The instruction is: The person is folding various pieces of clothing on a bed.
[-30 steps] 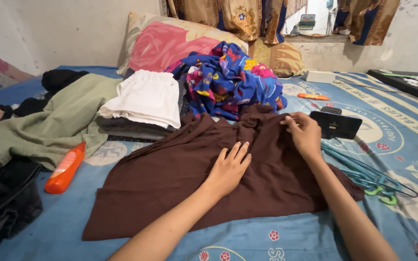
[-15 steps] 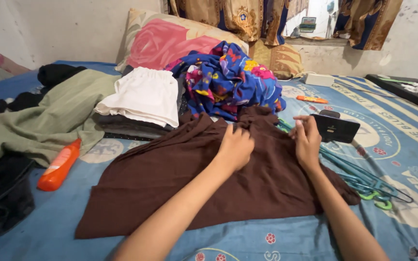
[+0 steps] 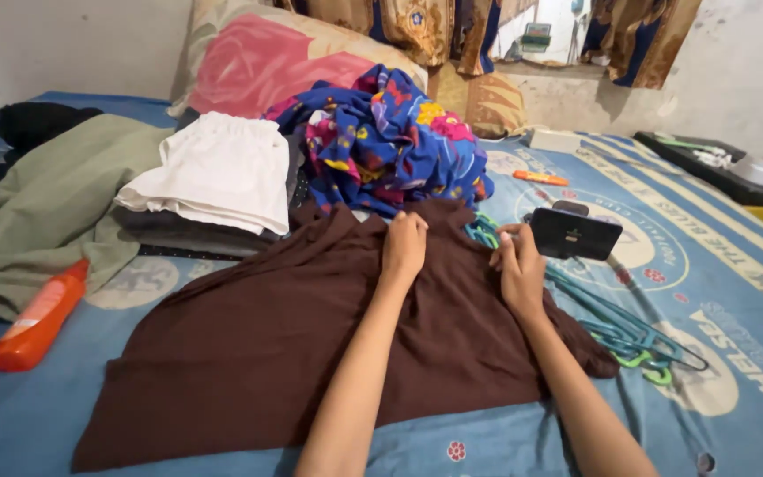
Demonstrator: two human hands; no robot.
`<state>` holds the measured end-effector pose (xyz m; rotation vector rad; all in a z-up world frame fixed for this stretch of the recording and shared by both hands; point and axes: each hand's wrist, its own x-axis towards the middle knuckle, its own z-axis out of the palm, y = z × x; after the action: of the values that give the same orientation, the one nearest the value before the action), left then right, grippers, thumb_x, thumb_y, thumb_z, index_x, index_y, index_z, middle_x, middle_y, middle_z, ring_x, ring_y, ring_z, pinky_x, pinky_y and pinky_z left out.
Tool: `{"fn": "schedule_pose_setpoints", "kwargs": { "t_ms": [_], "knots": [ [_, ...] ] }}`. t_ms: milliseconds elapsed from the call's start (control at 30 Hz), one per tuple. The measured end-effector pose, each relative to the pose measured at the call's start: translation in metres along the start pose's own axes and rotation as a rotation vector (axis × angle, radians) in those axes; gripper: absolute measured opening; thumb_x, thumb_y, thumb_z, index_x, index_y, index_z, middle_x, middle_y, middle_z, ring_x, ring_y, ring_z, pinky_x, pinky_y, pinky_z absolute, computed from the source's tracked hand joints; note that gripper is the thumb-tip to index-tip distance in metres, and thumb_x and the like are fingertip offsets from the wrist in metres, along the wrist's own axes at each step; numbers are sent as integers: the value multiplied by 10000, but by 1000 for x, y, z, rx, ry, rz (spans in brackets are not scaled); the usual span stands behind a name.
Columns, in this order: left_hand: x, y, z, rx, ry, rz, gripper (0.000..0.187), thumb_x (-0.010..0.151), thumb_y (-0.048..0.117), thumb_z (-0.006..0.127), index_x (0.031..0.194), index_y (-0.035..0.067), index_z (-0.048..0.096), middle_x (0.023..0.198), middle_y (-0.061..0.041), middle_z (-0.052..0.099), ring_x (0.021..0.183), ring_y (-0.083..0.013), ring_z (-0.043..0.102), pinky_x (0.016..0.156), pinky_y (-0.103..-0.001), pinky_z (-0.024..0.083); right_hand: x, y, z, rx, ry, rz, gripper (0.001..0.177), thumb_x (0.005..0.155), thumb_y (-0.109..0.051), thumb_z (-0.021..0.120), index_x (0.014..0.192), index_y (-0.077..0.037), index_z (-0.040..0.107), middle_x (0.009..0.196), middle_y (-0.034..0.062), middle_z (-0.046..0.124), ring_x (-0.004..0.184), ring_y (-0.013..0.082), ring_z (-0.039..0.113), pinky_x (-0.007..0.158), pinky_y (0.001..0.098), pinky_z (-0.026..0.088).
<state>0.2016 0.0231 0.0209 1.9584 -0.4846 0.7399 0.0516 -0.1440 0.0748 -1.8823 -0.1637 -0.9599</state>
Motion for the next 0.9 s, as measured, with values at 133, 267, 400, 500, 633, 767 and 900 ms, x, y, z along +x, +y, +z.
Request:
{"fn": "schedule_pose_setpoints", "kwargs": {
  "t_ms": [133,267,400,500,633,767,900],
  "knots": [
    [13,-49,22,-105,165,-106,135,982,123,591,927,46,687,975,-194,690,1000,-408,670,880,-490,534,-3,-6,1,-3,-14,27,199,1083,-208,508,1108,-39,611,666,52,625,589,118,569,570,286,434],
    [12,-27,-15,-166,244,-129,131,920,164,654,908,34,651,957,-177,692,968,-400,675,847,-483,530,-2,-7,2,-121,-66,13,178,1061,-201,527,1100,-47,608,664,69,655,585,153,612,583,306,473],
    [-6,19,-47,118,-65,-74,276,802,243,798,934,42,663,1058,-201,637,964,-417,639,792,-495,519,-3,-7,1,-256,-112,-28,157,1035,-192,539,1120,-79,606,671,88,677,610,224,667,599,355,485],
    [-6,20,-37,242,-133,-61,185,844,227,759,927,74,696,1078,-176,657,973,-396,655,777,-497,520,-2,-7,2,-283,-141,-34,154,1021,-195,544,1124,-94,598,682,92,685,641,265,691,627,379,497],
    [15,-10,-28,61,107,-98,182,922,221,727,941,45,688,1008,-181,683,934,-374,671,775,-474,520,-5,-7,3,-337,-159,0,161,1009,-205,552,1126,-107,603,684,97,683,652,285,688,631,399,491],
    [63,-102,-14,-672,515,-355,247,990,246,647,1005,0,665,984,-139,710,880,-242,630,843,-374,512,-3,-4,4,-403,-167,-5,154,1006,-229,564,1115,-136,620,714,93,696,687,298,692,632,421,490],
    [70,-143,-27,-944,659,-633,381,1007,324,577,1201,-4,570,1208,-158,664,1049,-229,618,966,-369,489,-3,3,5,-473,-211,6,151,977,-261,605,1017,-144,693,761,78,714,724,295,701,646,423,502]
  ]
}}
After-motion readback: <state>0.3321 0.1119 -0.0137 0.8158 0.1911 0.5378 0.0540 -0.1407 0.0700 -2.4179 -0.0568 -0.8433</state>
